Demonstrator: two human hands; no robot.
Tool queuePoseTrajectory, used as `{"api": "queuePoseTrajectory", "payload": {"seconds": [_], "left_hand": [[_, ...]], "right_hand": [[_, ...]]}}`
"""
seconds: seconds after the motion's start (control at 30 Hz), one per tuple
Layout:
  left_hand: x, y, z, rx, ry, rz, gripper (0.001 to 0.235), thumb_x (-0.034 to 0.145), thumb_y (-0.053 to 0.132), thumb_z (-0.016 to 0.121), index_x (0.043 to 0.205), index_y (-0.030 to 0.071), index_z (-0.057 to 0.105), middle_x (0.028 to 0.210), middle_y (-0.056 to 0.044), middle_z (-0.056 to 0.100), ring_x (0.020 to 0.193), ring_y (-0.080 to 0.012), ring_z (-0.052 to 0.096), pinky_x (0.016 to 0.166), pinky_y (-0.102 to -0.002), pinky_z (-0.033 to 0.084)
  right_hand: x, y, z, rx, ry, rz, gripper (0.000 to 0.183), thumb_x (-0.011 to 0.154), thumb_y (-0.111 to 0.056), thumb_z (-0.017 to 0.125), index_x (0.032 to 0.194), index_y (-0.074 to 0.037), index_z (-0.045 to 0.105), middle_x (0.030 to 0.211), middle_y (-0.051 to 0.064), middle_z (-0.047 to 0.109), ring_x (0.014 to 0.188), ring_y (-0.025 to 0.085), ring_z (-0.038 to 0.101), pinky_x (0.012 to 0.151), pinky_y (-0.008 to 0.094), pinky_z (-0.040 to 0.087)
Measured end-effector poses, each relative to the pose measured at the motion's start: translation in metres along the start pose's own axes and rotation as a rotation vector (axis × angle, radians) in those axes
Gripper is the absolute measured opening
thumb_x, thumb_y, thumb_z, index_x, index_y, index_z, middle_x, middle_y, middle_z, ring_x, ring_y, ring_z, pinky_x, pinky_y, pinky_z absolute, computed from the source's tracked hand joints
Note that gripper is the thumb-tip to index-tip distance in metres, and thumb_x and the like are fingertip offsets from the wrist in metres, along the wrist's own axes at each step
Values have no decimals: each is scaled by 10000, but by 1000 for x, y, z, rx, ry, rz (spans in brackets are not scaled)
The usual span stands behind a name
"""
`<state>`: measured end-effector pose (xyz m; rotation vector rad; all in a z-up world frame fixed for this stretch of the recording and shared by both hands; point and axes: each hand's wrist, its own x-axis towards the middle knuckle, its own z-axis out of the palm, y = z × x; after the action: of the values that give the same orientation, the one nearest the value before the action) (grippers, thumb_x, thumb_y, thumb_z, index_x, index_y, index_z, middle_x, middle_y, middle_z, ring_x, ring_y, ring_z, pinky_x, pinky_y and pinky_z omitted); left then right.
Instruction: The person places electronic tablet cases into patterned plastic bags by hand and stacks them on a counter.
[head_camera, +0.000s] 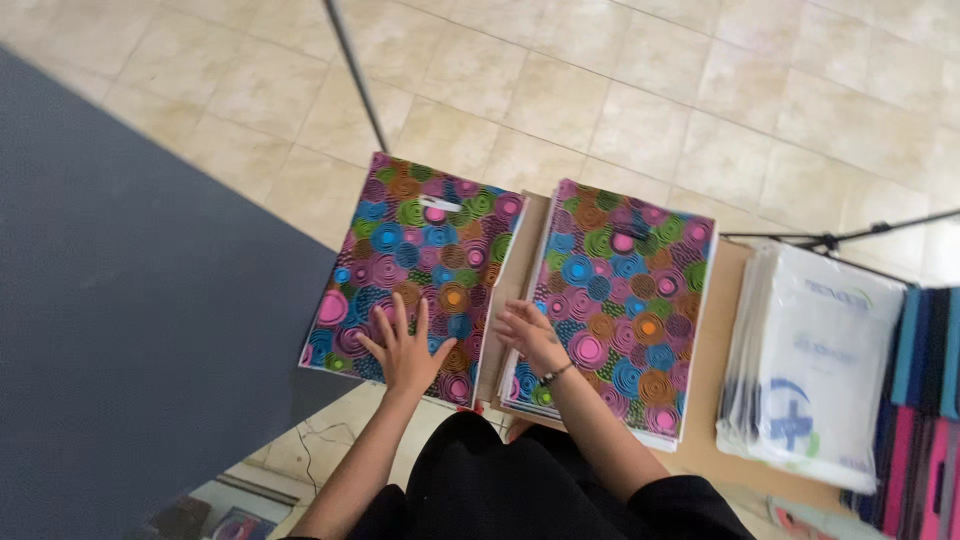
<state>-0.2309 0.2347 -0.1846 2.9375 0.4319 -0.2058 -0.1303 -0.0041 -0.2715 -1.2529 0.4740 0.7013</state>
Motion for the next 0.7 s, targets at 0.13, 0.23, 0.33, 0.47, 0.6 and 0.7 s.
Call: {"api": "queuePoseTrajectory", "payload": {"seconds": [0.13, 0.23, 0.33, 0.47, 0.6, 0.7], "left_hand": [[7, 17, -6, -46, 91, 99, 898, 888, 773, 542, 1615, 284, 342, 1707, -194, 160, 1541, -515, 118, 1100, -825, 33], [6, 52, -16, -145, 80, 224, 797, 929, 704, 557, 1578, 265, 415, 1678, -174, 230, 1540, -506, 128, 1124, -780, 64], [1, 102, -26, -198, 76, 420, 630, 943, 671, 553, 1436, 278, 560, 1530, -122, 408, 1520, -465, 231, 1125, -720, 184], [-13, 166, -8, -345, 56, 872, 317, 833, 513, 745, 1081, 316, 756, 1297, 64, 630, 1387, -290, 473, 1073, -524, 377], [-40, 234, 23, -362, -109, 1075, 219, 867, 415, 732, 1043, 285, 737, 1249, 73, 642, 1388, -261, 475, 1067, -484, 383], [-53, 297, 23, -390, -179, 1176, 185, 859, 346, 733, 1030, 276, 726, 1197, 57, 643, 1356, -256, 505, 1027, -459, 426]], "right_hand": [[-60, -12, -42, 141, 77, -61, 363, 997, -105, 652, 1328, 17, 565, 1107, 273, 654, 1024, 393, 714, 942, 530, 587], [-89, 2, -83, 169, 214, -114, 302, 992, -141, 660, 1253, -1, 602, 971, 219, 708, 911, 303, 739, 871, 459, 622], [-125, 4, -112, 172, 369, -183, 250, 994, -120, 664, 1204, 11, 631, 926, 212, 719, 864, 279, 736, 814, 436, 630], [-165, 13, -155, 177, 518, -305, 184, 982, -80, 659, 1147, -1, 657, 849, 152, 721, 800, 211, 731, 736, 338, 618], [-208, 13, -209, 189, 581, -370, 196, 998, -99, 658, 1153, 22, 649, 869, 171, 722, 835, 257, 737, 780, 375, 610], [-248, -14, -241, 231, 662, -475, 183, 997, -91, 661, 1123, 41, 659, 844, 166, 722, 808, 235, 733, 774, 355, 610]]}}
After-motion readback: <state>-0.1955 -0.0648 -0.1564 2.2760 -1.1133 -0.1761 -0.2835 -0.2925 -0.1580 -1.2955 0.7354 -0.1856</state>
